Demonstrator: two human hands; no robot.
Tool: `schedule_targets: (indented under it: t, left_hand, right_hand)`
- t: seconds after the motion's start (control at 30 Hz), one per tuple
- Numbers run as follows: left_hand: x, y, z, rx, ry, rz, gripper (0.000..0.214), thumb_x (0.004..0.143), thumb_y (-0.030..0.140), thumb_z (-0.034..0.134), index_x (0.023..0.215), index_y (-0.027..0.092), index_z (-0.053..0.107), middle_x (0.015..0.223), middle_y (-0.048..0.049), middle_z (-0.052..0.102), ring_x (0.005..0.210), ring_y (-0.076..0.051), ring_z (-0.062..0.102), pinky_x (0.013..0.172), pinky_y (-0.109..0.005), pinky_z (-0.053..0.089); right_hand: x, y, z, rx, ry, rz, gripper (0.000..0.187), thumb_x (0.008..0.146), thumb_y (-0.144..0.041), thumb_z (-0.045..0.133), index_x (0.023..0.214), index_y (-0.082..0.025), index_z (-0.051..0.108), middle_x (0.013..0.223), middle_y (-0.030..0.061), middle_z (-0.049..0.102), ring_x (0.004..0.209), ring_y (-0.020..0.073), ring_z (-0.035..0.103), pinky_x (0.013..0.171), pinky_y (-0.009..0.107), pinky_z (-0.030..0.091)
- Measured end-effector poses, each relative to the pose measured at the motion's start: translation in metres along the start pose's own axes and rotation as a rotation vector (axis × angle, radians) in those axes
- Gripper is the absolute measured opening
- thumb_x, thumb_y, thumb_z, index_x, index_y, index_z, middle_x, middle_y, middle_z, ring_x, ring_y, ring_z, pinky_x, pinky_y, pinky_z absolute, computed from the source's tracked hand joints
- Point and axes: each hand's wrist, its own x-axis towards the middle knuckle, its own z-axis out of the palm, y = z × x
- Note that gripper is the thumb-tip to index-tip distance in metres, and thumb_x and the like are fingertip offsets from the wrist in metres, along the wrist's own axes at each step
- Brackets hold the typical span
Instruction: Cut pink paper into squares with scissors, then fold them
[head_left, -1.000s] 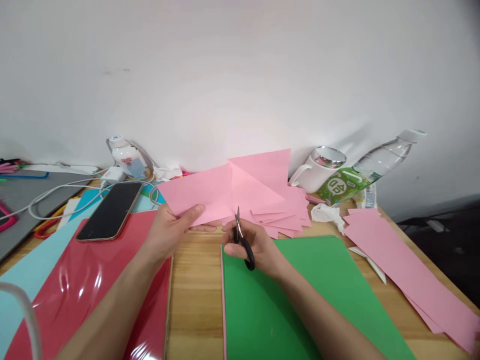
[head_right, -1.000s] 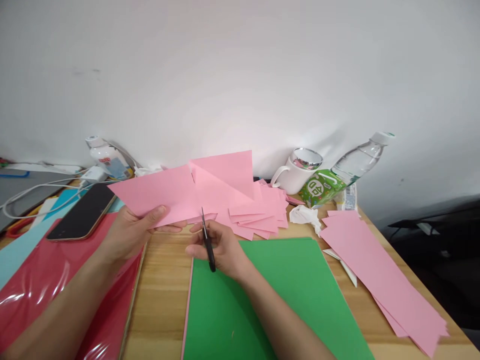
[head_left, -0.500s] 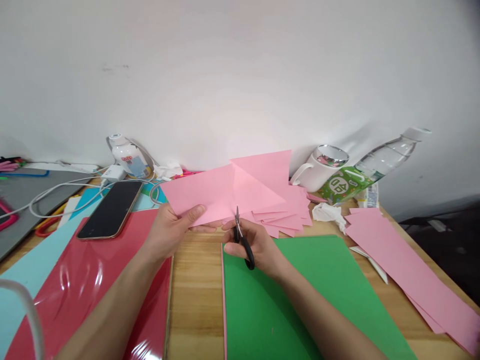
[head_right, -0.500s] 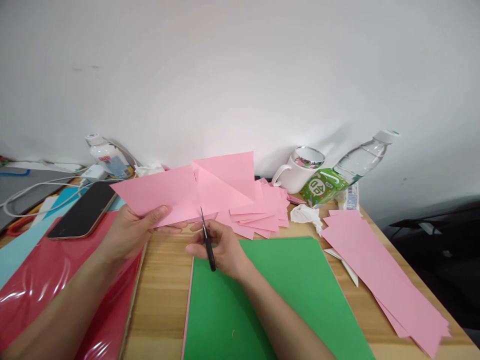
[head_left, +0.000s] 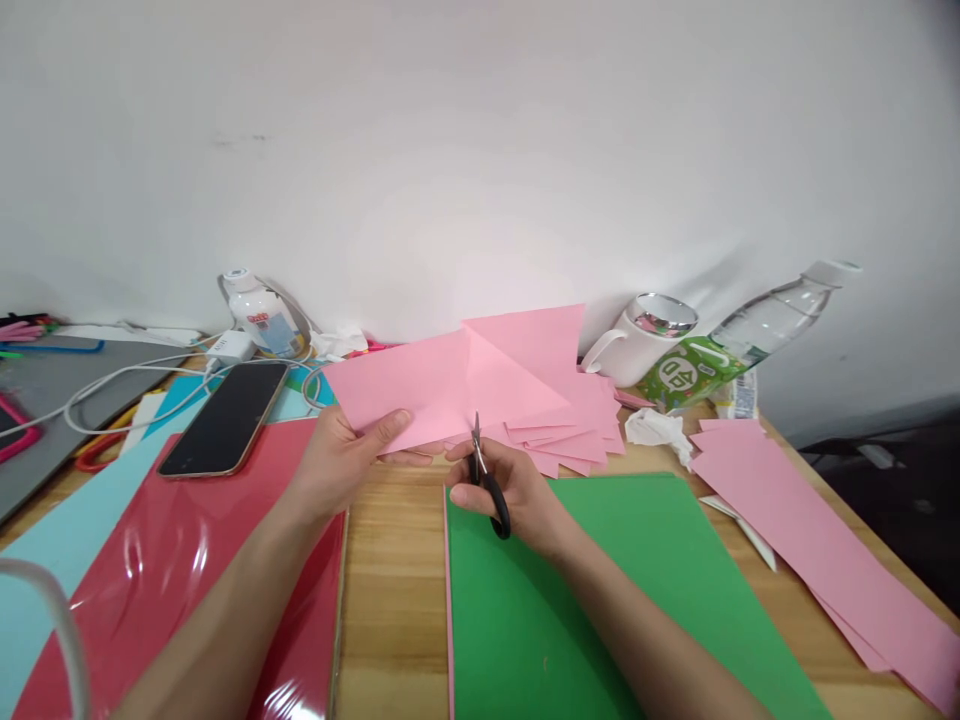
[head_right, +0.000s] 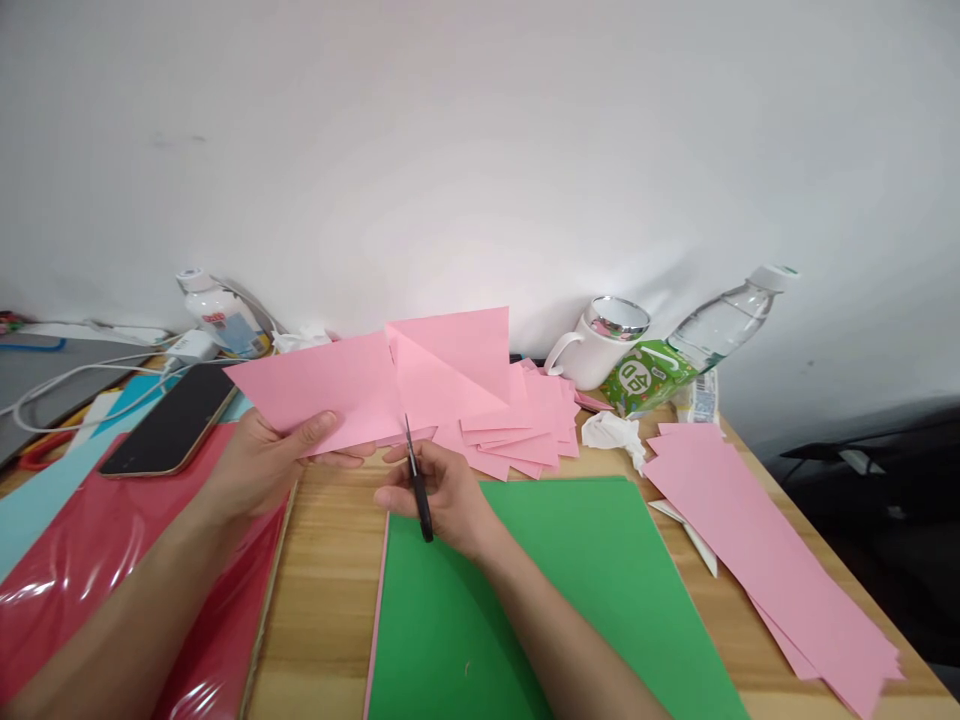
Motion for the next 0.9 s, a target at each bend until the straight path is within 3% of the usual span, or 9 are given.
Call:
schedule_targets:
  t: [0.27, 0.9]
  left_hand:
    - [0.0004, -0.0006, -0.0008, 0.011, 0.029, 0.007, 0.033, 0.064, 0.034, 0.074, 0.09, 0.014, 0.067, 0.085, -0.0069, 0.07, 0.063, -0.023, 0.068, 0.057, -0.038, 0.06]
    - [-0.0001, 0.001, -0.0006, 0.024, 0.001, -0.022, 0.038, 0.065, 0.037, 0.072, 0.095, 0.015, 0.066, 0.086, -0.007, 0.07, 0.064, -0.024, 0.068, 0.054, -0.036, 0.059]
  right_hand:
    - [0.0, 0.0005, 0.0012, 0.017, -0.005, 0.003, 0.044, 0.056, -0.036, 0.08, 0.088, -0.019, 0.056, 0.07, -0.0022, 0.058, 0.06, 0.0101, 0.05, 0.059, 0.025, 0.039]
    - [-0.001, -0.0003, 0.001, 0.015, 0.002, 0.009, 0.044, 0.055, -0.036, 0.081, 0.086, -0.019, 0.055, 0.068, -0.003, 0.056, 0.061, 0.01, 0.049, 0.06, 0.025, 0.039]
